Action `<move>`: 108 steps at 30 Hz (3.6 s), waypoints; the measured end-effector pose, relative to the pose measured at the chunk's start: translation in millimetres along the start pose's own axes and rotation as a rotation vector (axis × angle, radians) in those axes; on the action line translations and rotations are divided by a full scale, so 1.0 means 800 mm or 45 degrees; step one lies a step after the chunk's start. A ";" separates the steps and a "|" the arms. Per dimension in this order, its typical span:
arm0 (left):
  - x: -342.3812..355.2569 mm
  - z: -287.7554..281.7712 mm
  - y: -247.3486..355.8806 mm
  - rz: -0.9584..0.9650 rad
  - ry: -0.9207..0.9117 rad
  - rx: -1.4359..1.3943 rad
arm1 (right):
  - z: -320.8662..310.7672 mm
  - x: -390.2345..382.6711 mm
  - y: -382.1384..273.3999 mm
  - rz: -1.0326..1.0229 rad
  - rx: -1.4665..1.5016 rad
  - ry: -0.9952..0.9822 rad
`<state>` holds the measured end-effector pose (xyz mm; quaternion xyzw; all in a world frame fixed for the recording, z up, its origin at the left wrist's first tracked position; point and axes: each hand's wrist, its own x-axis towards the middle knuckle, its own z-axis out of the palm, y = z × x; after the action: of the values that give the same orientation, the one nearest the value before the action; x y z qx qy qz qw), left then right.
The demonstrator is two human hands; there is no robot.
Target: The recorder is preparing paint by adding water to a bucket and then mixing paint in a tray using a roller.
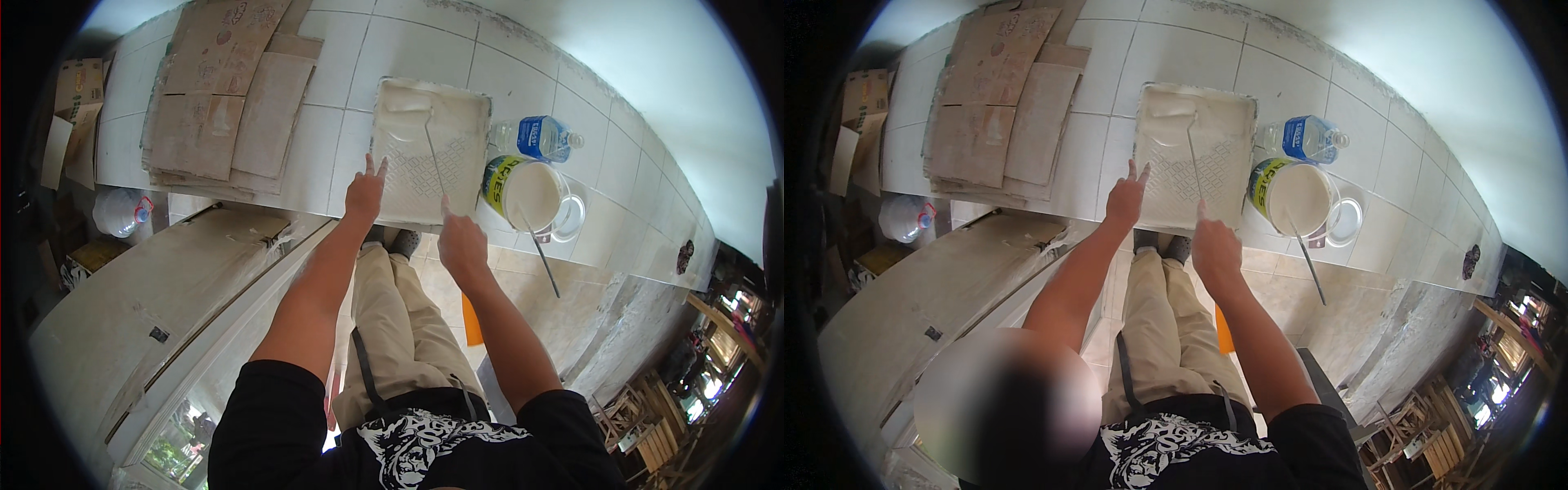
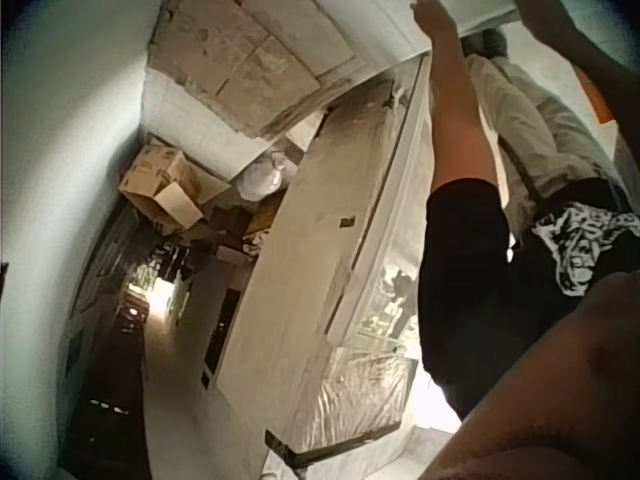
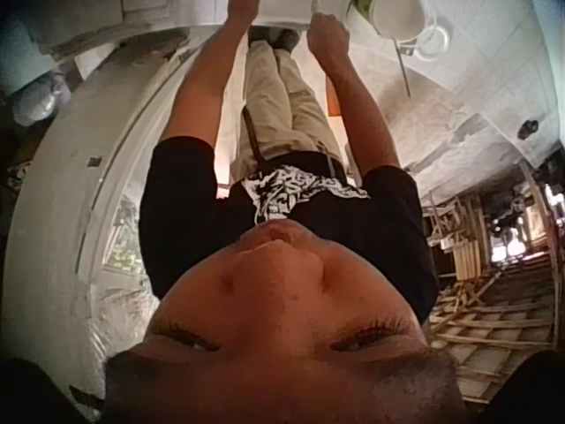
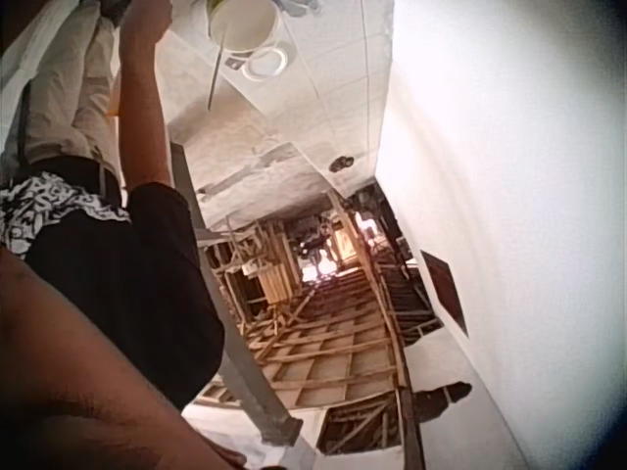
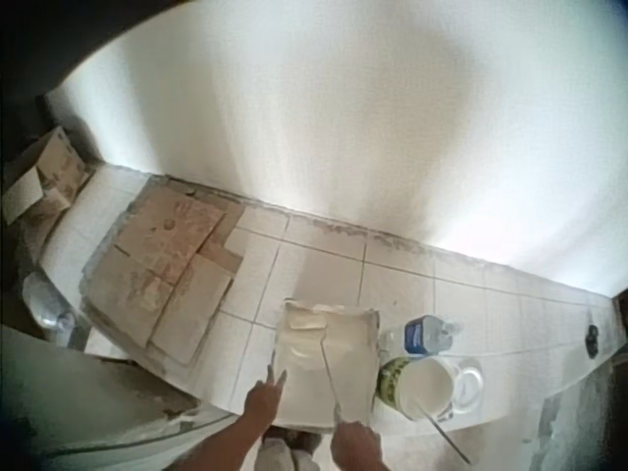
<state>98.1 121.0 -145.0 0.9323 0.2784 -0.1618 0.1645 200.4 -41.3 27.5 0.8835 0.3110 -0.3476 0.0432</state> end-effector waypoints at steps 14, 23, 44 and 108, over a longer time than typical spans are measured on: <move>-0.005 -0.002 0.004 -0.012 -0.126 0.033 | 0.006 -0.011 -0.021 0.028 -0.136 -0.040; -0.006 0.001 0.001 -0.006 -0.095 0.040 | -0.029 -0.022 -0.016 0.003 -0.065 0.000; -0.005 0.023 0.011 0.070 -0.092 0.261 | -0.023 -0.039 0.025 0.146 -0.005 -0.044; 0.013 0.044 0.033 0.322 -0.010 0.396 | -0.013 -0.031 0.077 0.260 0.268 0.098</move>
<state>113.9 91.1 -175.0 0.9734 0.1302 -0.1846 0.0384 228.0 -100.4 42.3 0.9229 0.1829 -0.3378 -0.0264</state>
